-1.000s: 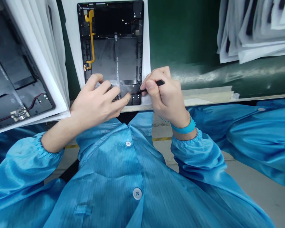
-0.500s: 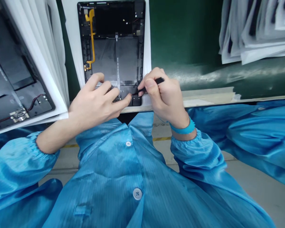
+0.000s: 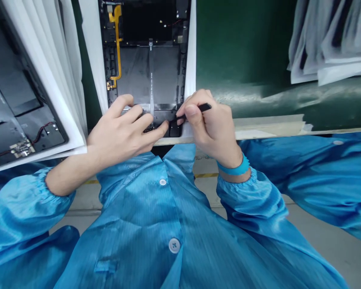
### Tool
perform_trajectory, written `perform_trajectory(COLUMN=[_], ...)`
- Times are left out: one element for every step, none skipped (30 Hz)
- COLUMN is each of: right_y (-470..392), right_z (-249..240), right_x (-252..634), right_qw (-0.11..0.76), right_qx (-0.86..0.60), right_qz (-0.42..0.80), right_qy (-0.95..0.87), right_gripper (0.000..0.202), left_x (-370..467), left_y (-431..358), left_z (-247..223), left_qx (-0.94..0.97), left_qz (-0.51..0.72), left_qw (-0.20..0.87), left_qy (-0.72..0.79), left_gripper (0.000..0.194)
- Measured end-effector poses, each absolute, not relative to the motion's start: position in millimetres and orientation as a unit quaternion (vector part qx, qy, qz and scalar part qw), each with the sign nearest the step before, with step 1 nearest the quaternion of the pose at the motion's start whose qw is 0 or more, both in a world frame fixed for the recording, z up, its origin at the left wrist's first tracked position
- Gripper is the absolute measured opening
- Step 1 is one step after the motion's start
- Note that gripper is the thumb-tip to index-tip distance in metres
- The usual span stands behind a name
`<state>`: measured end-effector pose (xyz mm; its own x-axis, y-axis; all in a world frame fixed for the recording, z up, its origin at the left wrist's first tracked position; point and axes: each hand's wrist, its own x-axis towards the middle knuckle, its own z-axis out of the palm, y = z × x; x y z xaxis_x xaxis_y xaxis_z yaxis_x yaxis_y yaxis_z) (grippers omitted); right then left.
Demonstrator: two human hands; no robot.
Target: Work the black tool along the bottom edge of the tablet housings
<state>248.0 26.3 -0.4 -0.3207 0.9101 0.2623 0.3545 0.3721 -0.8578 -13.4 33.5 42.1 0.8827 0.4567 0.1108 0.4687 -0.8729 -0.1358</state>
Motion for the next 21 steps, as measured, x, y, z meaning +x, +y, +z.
perform_trajectory(right_y=[26,26,26,26,26,26,25,25,25,25,24,24,23,23,23,24,25,25,26,27,27], right_z=[-1,-1,-1,-1,-1,-1,-1,-1,-1,-1,-1,-1,-1,-1,-1,-2,-3,-5,-6,-6,-5], right_x=[248,248,248,248,248,249,249,250,250,250,249,249,248,248,248,248,250,252,254,256,257], right_qw=[0.39,0.388,0.387,0.386,0.386,0.386,0.388,0.39,0.392,0.394,0.395,0.396,0.397,0.398,0.398,0.398,0.398,0.396,0.391,0.383,0.374], right_qx=[-0.433,-0.433,-0.433,-0.433,-0.434,-0.435,-0.436,-0.437,-0.436,-0.434,-0.432,-0.431,-0.43,-0.428,-0.427,-0.424,-0.421,-0.42,-0.422,-0.428,-0.433], right_qz=[0.356,0.357,0.358,0.36,0.362,0.363,0.363,0.363,0.361,0.36,0.358,0.358,0.358,0.361,0.365,0.369,0.371,0.37,0.363,0.351,0.334], right_qy=[-0.731,-0.731,-0.731,-0.73,-0.729,-0.728,-0.726,-0.725,-0.725,-0.726,-0.727,-0.728,-0.727,-0.727,-0.726,-0.725,-0.726,-0.728,-0.732,-0.739,-0.749], right_gripper=[0.045,0.045,0.045,0.045,0.046,0.046,0.046,0.046,0.046,0.046,0.046,0.046,0.046,0.046,0.046,0.047,0.047,0.047,0.047,0.047,0.048], left_x=[-14,-14,-14,-14,-14,-14,-13,-13,-12,-12,-11,-11,-11,-11,-10,-9,-7,-6,-4,-2,-2], left_y=[33,34,34,35,35,36,37,38,38,38,39,39,39,39,39,40,41,42,43,44,42], left_z=[42,43,43,44,45,46,47,47,47,48,48,49,49,50,50,51,51,51,51,51,51], left_qx=[-0.966,-0.967,-0.968,-0.97,-0.971,-0.972,-0.971,-0.969,-0.966,-0.962,-0.958,-0.954,-0.952,-0.951,-0.95,-0.951,-0.951,-0.951,-0.953,-0.955,-0.956], left_qz=[-0.038,-0.037,-0.033,-0.026,-0.02,-0.013,-0.009,-0.004,-0.003,-0.003,-0.002,-0.002,-0.001,0.002,0.008,0.014,0.019,0.022,0.022,0.014,0.001], left_qw=[0.078,0.078,0.076,0.07,0.059,0.044,0.026,0.003,-0.024,-0.053,-0.08,-0.099,-0.11,-0.112,-0.106,-0.098,-0.094,-0.093,-0.089,-0.084,-0.08], left_qy=[-0.243,-0.24,-0.236,-0.232,-0.231,-0.232,-0.238,-0.246,-0.257,-0.266,-0.274,-0.281,-0.286,-0.29,-0.292,-0.294,-0.295,-0.295,-0.29,-0.284,-0.281], left_gripper=[0.037,0.036,0.036,0.037,0.037,0.038,0.039,0.04,0.04,0.04,0.041,0.041,0.041,0.04,0.04,0.04,0.04,0.04,0.039,0.039,0.039])
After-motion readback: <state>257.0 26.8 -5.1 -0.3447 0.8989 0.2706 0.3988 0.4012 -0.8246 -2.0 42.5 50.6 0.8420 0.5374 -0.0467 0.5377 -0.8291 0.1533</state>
